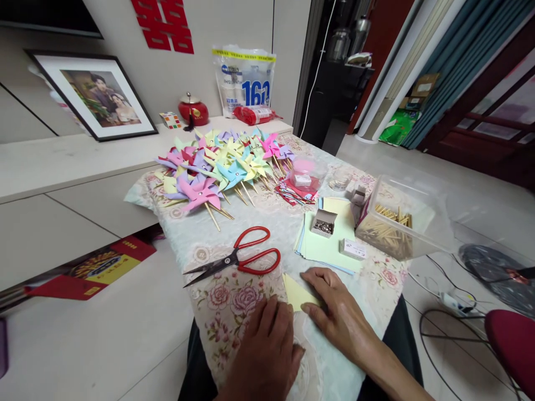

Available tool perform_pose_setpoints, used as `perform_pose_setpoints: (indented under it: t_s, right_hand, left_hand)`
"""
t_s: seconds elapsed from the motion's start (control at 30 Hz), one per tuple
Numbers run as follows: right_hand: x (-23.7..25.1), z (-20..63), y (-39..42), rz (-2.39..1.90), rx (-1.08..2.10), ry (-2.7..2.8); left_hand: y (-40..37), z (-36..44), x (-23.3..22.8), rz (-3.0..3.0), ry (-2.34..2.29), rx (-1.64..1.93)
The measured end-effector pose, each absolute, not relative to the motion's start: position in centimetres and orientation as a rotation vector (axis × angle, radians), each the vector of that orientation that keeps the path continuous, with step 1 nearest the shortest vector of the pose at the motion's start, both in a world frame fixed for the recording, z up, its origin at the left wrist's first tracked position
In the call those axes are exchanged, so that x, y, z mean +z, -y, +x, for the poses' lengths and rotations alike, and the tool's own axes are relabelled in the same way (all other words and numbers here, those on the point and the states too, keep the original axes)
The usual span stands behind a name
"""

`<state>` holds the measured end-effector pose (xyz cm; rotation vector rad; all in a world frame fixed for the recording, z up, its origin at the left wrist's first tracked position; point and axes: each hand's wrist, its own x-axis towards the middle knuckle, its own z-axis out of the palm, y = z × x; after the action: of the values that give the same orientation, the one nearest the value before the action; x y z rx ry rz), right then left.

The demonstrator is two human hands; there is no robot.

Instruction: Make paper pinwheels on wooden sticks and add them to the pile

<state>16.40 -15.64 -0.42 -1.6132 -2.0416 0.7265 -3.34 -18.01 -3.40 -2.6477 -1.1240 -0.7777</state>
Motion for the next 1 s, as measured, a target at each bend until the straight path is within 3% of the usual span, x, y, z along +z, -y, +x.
perform_pose_setpoints:
  t_s: [0.23, 0.5, 0.73, 0.9, 1.0]
  right_hand:
    - [0.4, 15.8, 15.6, -1.631, 0.783, 1.971]
    - [0.3, 15.5, 15.5, -1.611, 0.738, 1.932]
    - [1.5, 15.8, 14.6, -1.717, 0.852, 1.894]
    - [3.8, 15.5, 11.1, -1.587, 0.951, 1.67]
    - [4.9, 14.8, 8.0, -1.4, 1.113, 1.478]
  left_hand:
    - [17.7, -3.0, -4.3, -2.622, 1.153, -0.805]
    - [17.7, -2.6, -5.2, -2.408, 1.18, -1.124]
    - [17.2, -4.2, -4.4, -2.608, 1.188, -1.077]
    - [14.5, -3.5, -1.6, -2.698, 1.982, -1.657]
    - [11.6, -1.9, 0.1, -2.337, 2.433, -2.461]
